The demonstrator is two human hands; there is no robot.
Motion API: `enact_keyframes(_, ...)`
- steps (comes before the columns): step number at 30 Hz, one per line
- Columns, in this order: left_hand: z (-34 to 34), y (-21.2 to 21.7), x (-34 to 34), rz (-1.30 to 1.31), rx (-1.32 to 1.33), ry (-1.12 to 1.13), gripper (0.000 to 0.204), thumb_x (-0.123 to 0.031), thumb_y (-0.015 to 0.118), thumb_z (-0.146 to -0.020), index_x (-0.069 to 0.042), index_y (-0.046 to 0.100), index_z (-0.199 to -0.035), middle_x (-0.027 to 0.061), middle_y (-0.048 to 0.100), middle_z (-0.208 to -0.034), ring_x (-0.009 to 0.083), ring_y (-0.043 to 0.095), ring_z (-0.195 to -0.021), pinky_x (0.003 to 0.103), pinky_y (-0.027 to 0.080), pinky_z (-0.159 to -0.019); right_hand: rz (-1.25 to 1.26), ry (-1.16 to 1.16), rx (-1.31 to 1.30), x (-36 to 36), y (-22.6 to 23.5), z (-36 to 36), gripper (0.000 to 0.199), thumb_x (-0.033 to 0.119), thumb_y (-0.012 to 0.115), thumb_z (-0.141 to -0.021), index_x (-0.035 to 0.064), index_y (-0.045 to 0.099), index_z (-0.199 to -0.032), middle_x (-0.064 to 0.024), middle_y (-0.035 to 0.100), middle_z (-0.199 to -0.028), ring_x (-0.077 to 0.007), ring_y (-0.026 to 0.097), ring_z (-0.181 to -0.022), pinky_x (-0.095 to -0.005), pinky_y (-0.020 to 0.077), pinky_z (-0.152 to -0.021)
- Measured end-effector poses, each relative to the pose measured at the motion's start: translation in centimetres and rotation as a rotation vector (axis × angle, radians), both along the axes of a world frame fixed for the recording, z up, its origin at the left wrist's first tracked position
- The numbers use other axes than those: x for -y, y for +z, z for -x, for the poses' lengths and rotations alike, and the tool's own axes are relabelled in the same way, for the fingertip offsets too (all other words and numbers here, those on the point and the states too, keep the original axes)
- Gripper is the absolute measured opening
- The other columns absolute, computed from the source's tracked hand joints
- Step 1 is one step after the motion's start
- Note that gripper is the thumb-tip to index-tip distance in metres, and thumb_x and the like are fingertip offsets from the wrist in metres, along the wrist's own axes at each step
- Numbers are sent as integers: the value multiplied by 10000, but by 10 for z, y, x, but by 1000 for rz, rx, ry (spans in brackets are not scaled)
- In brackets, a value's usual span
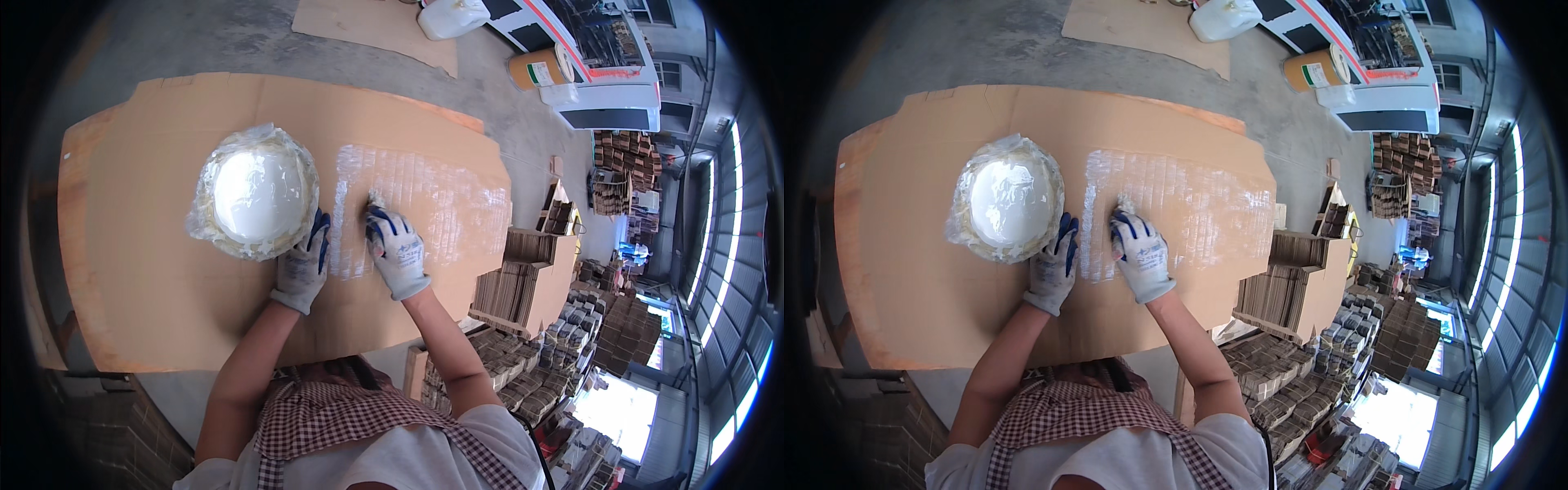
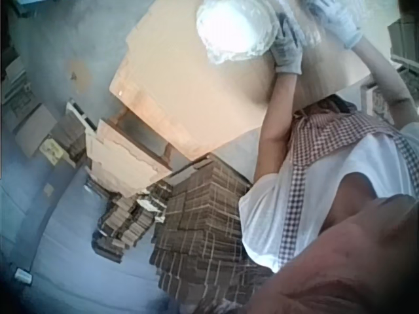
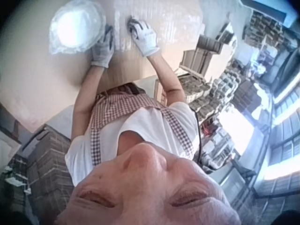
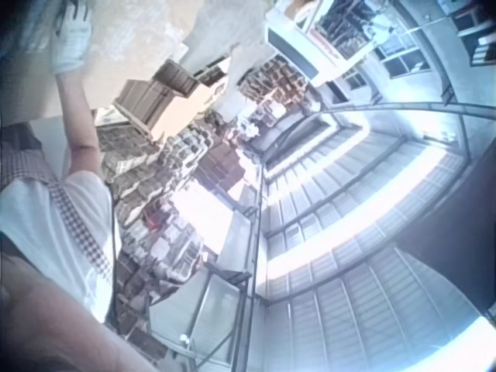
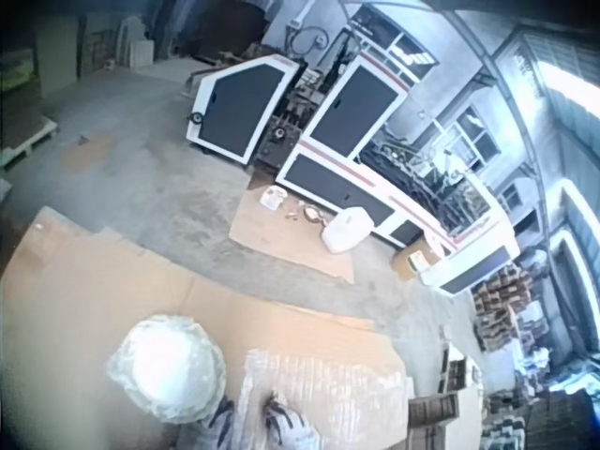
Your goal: The person aligns a large cardboard sheet on a work surface, then uses a brush to apply white glue in strips across the surface. The person repeatedly dips the brush into a container of glue and spreads it evenly over the cardboard.
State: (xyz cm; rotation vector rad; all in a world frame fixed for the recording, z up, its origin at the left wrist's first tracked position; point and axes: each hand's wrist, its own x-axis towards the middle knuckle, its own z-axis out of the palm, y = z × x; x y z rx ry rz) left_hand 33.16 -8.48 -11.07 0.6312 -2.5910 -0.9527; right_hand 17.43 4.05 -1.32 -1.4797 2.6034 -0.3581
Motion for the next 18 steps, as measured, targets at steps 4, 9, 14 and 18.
enact_keyframes(4, 1, -3, -1, -7, -20, 17, 462, -141, 574, -1011, -108, 557, -1471, 131, 516, -1550, 344, 464, -1443, 512, 351, -1207, -50, -415, -87, -24, -19, 48, 351, 66, 674, -885, 76, 626, -1233, -169, 643, -1277, -396, 616, -1162, -467, 524, -976)
enact_keyframes(9, 1, -1, 0, -39, -54, 25, 457, -141, 572, -1010, -104, 567, -1465, 139, 527, -1537, 350, 469, -1438, 510, 352, -1206, 387, -473, 504, 9, 12, 5, 328, 84, 740, -882, 49, 664, -1199, -161, 667, -1235, -354, 669, -1115, -406, 541, -961)
enact_keyframes(14, 2, -6, -2, -23, -51, 21, 471, -136, 582, -999, -96, 562, -1468, 147, 532, -1529, 354, 480, -1426, 510, 355, -1203, 168, -369, 210, 27, 2, 0, 331, 115, 749, -885, 55, 655, -1196, -158, 661, -1240, -360, 667, -1109, -403, 547, -943)
enact_keyframes(18, -2, -7, -2, -36, -63, 34, 491, -130, 599, -983, -87, 553, -1470, 157, 531, -1524, 361, 485, -1418, 512, 354, -1203, 259, -401, 386, 37, 16, -1, 364, 115, 747, -889, 59, 639, -1232, -159, 655, -1250, -361, 666, -1116, -404, 543, -948)
